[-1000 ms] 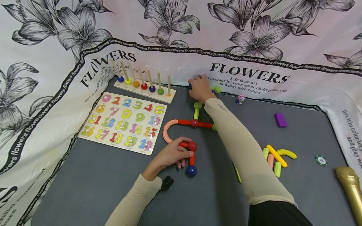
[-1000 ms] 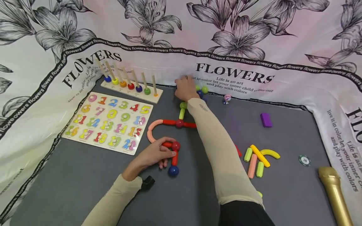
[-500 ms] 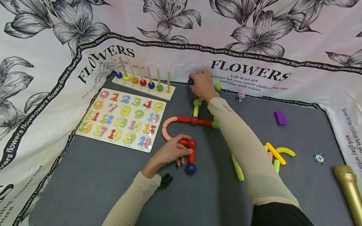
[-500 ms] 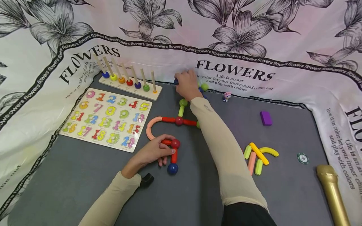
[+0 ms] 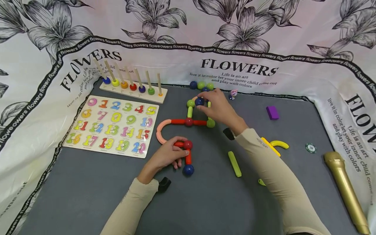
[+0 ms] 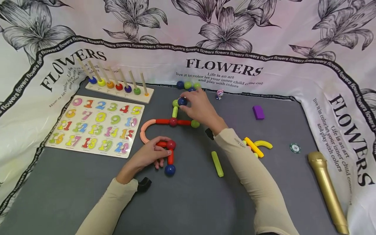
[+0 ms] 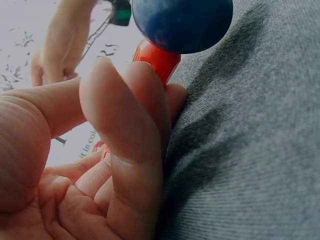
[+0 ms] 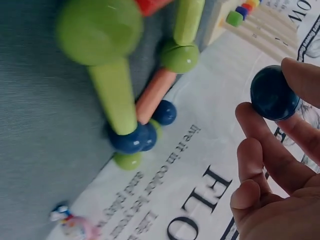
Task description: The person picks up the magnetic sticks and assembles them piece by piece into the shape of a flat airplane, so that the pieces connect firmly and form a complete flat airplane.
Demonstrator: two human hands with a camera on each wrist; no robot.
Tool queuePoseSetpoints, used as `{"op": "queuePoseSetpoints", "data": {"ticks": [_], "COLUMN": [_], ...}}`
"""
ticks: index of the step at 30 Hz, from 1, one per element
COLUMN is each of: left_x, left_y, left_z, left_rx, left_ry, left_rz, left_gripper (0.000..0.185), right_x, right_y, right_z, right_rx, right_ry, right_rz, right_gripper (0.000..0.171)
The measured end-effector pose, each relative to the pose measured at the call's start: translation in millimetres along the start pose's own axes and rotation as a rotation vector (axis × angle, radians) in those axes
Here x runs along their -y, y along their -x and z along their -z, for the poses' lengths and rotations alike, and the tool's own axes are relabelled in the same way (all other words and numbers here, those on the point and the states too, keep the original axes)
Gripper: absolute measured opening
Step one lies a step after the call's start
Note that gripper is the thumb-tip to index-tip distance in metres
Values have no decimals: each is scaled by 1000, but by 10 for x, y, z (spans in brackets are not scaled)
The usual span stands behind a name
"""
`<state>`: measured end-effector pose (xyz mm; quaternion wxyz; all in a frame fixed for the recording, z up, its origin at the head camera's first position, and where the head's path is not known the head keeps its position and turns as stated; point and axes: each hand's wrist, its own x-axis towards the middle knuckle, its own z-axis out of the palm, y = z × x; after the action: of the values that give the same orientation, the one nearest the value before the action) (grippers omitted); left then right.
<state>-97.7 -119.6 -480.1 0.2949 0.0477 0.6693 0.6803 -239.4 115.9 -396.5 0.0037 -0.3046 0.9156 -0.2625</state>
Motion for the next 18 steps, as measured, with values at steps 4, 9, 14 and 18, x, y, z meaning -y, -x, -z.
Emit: {"op": "queuePoseSetpoints", "data": {"ticks": [4, 9, 14, 18], "left_x": [40, 48, 4, 9], "left_y": [10, 1, -2, 8], "left_z": [4, -8, -5, -2], "left_rx": [0, 0, -1, 2], "left_ry": [-7, -4, -9, -7], "left_rz": [6, 6, 5, 14], "left_gripper": [58, 56, 55, 56], "right_x": [-31, -97, -173, -232], "right_y": [274, 659, 974, 1135], "right_z": [-41, -88, -125, -181], "right_rx": [27, 71, 130, 159], "right_ry": [14, -20, -58, -86], "right_rz": [-55, -114, -161, -196], "right_gripper": [41, 39, 36, 35]}}
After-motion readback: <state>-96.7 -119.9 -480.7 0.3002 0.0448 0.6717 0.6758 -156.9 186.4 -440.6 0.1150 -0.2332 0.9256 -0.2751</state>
